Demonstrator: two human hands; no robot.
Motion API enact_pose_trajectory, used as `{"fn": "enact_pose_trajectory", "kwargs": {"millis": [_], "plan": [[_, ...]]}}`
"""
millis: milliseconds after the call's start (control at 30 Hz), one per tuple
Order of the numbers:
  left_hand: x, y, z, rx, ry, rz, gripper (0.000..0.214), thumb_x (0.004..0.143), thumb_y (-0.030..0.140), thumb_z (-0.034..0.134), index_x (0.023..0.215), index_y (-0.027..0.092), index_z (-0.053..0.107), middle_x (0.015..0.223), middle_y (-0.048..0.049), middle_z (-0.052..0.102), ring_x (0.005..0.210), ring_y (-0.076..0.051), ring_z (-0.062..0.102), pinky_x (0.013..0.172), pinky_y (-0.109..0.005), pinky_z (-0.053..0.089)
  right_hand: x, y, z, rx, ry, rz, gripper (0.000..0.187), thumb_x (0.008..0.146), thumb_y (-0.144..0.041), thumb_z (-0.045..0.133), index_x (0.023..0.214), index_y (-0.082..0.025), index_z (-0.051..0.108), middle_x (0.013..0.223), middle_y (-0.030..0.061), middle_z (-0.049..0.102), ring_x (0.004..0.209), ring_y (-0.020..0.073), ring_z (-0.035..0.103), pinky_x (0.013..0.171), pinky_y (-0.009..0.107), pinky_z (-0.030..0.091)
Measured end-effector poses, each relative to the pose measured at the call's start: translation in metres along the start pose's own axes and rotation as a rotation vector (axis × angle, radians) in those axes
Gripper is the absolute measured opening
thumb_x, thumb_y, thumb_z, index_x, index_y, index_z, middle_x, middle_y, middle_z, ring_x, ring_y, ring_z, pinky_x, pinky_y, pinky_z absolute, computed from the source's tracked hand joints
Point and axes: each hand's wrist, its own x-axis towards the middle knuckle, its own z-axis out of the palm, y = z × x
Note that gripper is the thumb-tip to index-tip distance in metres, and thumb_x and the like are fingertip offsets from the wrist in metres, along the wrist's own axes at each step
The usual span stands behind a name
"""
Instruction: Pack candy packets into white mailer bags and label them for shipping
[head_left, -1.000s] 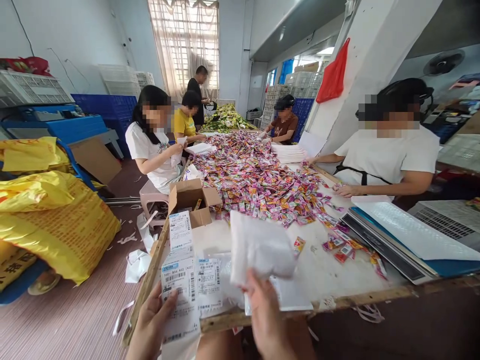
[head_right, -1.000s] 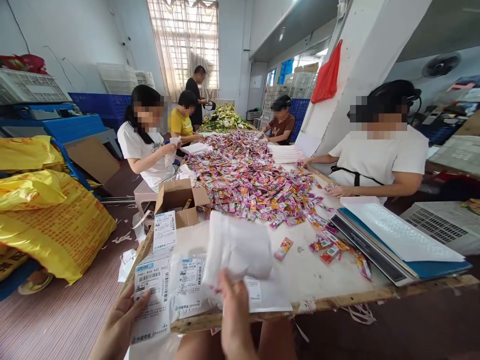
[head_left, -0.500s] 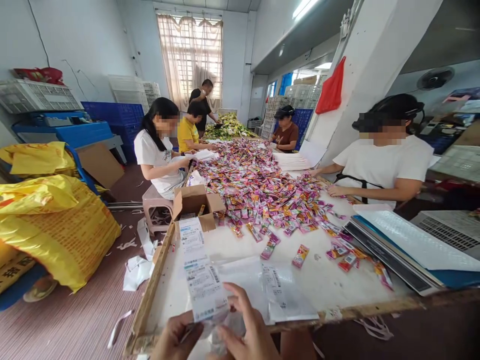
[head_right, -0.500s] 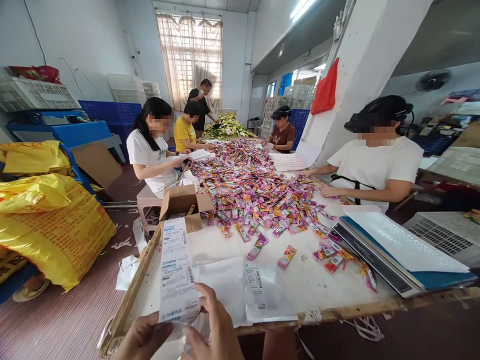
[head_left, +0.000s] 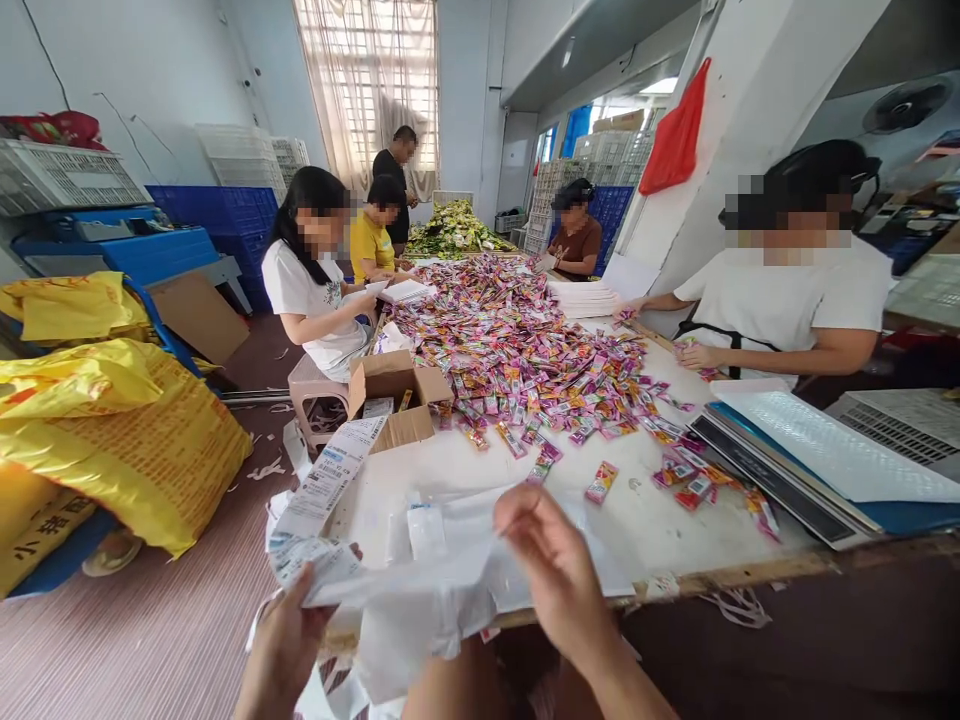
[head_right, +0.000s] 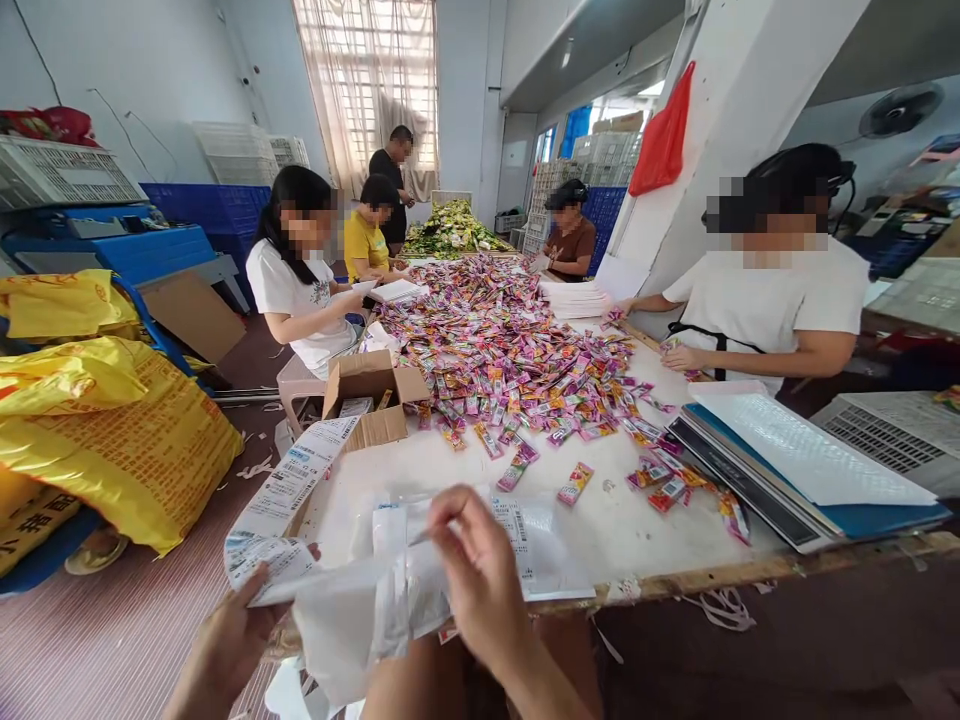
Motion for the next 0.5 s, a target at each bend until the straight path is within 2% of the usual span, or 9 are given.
{"fn": "enact_pose_trajectory", "kwargs": {"millis": [67, 167, 233, 300, 367, 433, 500], "plan": [[0.001, 0.004, -0.008, -0.004, -0.022, -0.047, 0.041, 0.086, 0.017, 0.051, 0.125, 0.008, 0.052, 0.078, -0.0120, 0.077, 0.092, -0.029, 0.071, 0.076, -0.039, 0.060, 0.018, 0.018, -0.004, -0.047, 0.065, 0.038, 0.016, 0.092, -0.035, 0.046, 0.087, -0.020, 0.046, 0.076, -0.0015, 0.046, 0.070, 0.0125, 0.048, 0.064, 0.023, 0.042], [-0.007, 0.006, -0.011, 0.008, -0.086, -0.130, 0.042, 0.083, 0.023, 0.059, 0.123, 0.010, 0.055, 0.085, -0.0122, 0.077, 0.092, -0.030, 0.071, 0.078, -0.041, 0.059, 0.026, 0.067, 0.007, -0.444, -0.110, 0.093, 0.013, 0.084, -0.029, 0.057, 0.089, -0.020, 0.050, 0.081, 0.0008, 0.052, 0.075, 0.0166, 0.051, 0.069, 0.029, 0.045], [-0.012, 0.003, -0.011, 0.032, -0.120, -0.158, 0.044, 0.081, 0.025, 0.062, 0.123, 0.015, 0.055, 0.091, -0.0115, 0.077, 0.094, -0.030, 0.070, 0.078, -0.040, 0.058, 0.018, 0.095, 0.017, -0.776, -0.204, 0.084, 0.029, 0.078, -0.023, 0.062, 0.106, -0.019, 0.054, 0.102, 0.0082, 0.058, 0.095, 0.0241, 0.054, 0.083, 0.040, 0.045], [-0.014, -0.001, -0.011, 0.062, -0.133, -0.187, 0.046, 0.079, 0.027, 0.065, 0.123, 0.018, 0.056, 0.093, -0.0108, 0.077, 0.095, -0.029, 0.070, 0.078, -0.037, 0.058, 0.003, 0.112, 0.021, -0.961, -0.306, 0.017, 0.050, 0.078, -0.025, 0.065, 0.125, -0.024, 0.049, 0.129, 0.0110, 0.051, 0.117, 0.0292, 0.046, 0.099, 0.049, 0.036], [-0.013, -0.005, -0.011, 0.092, -0.136, -0.191, 0.046, 0.077, 0.030, 0.068, 0.120, 0.020, 0.058, 0.094, -0.0104, 0.076, 0.096, -0.028, 0.070, 0.077, -0.035, 0.057, -0.013, 0.120, 0.020, -0.978, -0.491, -0.046, 0.069, 0.075, -0.041, 0.068, 0.136, -0.027, 0.041, 0.143, 0.0090, 0.041, 0.129, 0.0308, 0.036, 0.109, 0.053, 0.023], [-0.010, -0.007, -0.011, 0.134, -0.136, -0.192, 0.045, 0.075, 0.033, 0.070, 0.117, 0.021, 0.060, 0.096, -0.0100, 0.076, 0.095, -0.028, 0.070, 0.076, -0.034, 0.057, -0.026, 0.125, 0.018, -0.951, -0.632, -0.042, 0.091, 0.066, -0.057, 0.070, 0.143, -0.024, 0.034, 0.149, 0.0098, 0.032, 0.136, 0.0330, 0.027, 0.113, 0.055, 0.010], [-0.009, -0.009, -0.008, 0.191, -0.157, -0.181, 0.045, 0.074, 0.035, 0.071, 0.116, 0.023, 0.061, 0.100, -0.0086, 0.076, 0.097, -0.028, 0.069, 0.076, -0.034, 0.057, -0.035, 0.130, 0.019, -0.972, -0.640, 0.010, 0.107, 0.061, -0.065, 0.070, 0.147, -0.021, 0.023, 0.153, 0.0116, 0.020, 0.140, 0.0345, 0.015, 0.114, 0.056, -0.001]]}}
